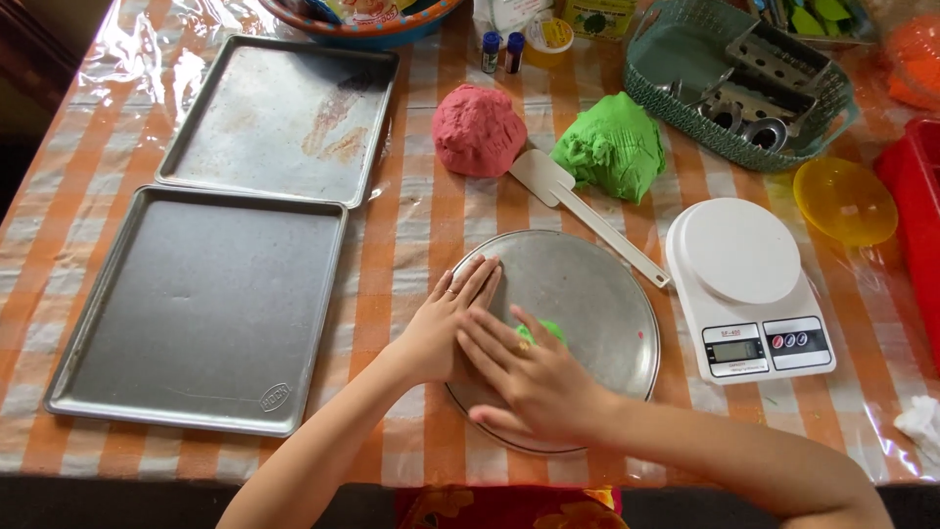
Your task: Preparing and weighing colored dough, then rolling it out with a rolling pin on a metal plate.
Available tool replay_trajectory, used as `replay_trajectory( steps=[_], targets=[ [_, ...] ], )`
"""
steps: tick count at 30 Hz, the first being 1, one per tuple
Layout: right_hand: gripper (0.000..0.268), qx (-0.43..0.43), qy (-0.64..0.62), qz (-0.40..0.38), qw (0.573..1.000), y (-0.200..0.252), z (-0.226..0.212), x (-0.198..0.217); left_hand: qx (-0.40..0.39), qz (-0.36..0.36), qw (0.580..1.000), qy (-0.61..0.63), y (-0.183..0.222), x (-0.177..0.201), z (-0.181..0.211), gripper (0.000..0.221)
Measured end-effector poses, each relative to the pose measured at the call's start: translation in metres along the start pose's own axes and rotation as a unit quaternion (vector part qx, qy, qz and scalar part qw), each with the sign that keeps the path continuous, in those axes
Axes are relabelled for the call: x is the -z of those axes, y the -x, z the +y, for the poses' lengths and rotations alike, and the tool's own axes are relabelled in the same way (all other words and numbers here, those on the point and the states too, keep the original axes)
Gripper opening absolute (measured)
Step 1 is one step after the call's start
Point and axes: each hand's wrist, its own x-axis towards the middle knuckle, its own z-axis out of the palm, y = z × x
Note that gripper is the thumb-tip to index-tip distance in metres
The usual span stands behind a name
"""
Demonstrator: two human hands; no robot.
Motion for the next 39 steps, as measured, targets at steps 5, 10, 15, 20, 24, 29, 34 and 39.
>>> replay_trajectory(
  steps=[5,10,15,20,24,29,34,39],
  targets=[
    [0.077,0.048,0.048,-0.052,0.996,0.079,0.024,0.021,0.016,0.009,0.999,0.048,-0.003,0.023,0.014,0.156],
    [0.067,-0.128,-0.084,-0.052,0.987,0.105,0.115,0.006,0.056,-0.093,0.992,0.067,-0.007,0.068,0.029,0.161],
    [0.064,-0.235,-0.173,-0.128,0.948,0.035,0.172,-0.036,0.062,-0.11,0.989,0.072,-0.006,0.074,0.032,0.161],
    [0.077,-0.18,-0.141,-0.081,0.97,-0.035,0.104,-0.053,0.052,-0.107,0.992,0.052,-0.006,0.063,0.027,0.16],
    [0.07,-0.039,0.008,-0.016,0.999,-0.001,0.016,-0.017,0.033,-0.059,0.998,-0.013,-0.001,0.017,0.008,0.158],
    [0.045,0.026,-0.019,0.017,0.999,0.082,0.02,0.009,0.041,-0.048,0.998,-0.009,-0.005,0.026,0.015,0.157],
    [0.042,-0.154,0.009,0.047,0.987,0.106,0.112,-0.017,0.059,-0.085,0.993,0.064,-0.008,0.07,0.029,0.159],
    [0.052,-0.246,-0.217,-0.059,0.943,0.028,0.157,-0.023,0.065,-0.105,0.991,0.054,-0.009,0.074,0.031,0.16]
  ],
)
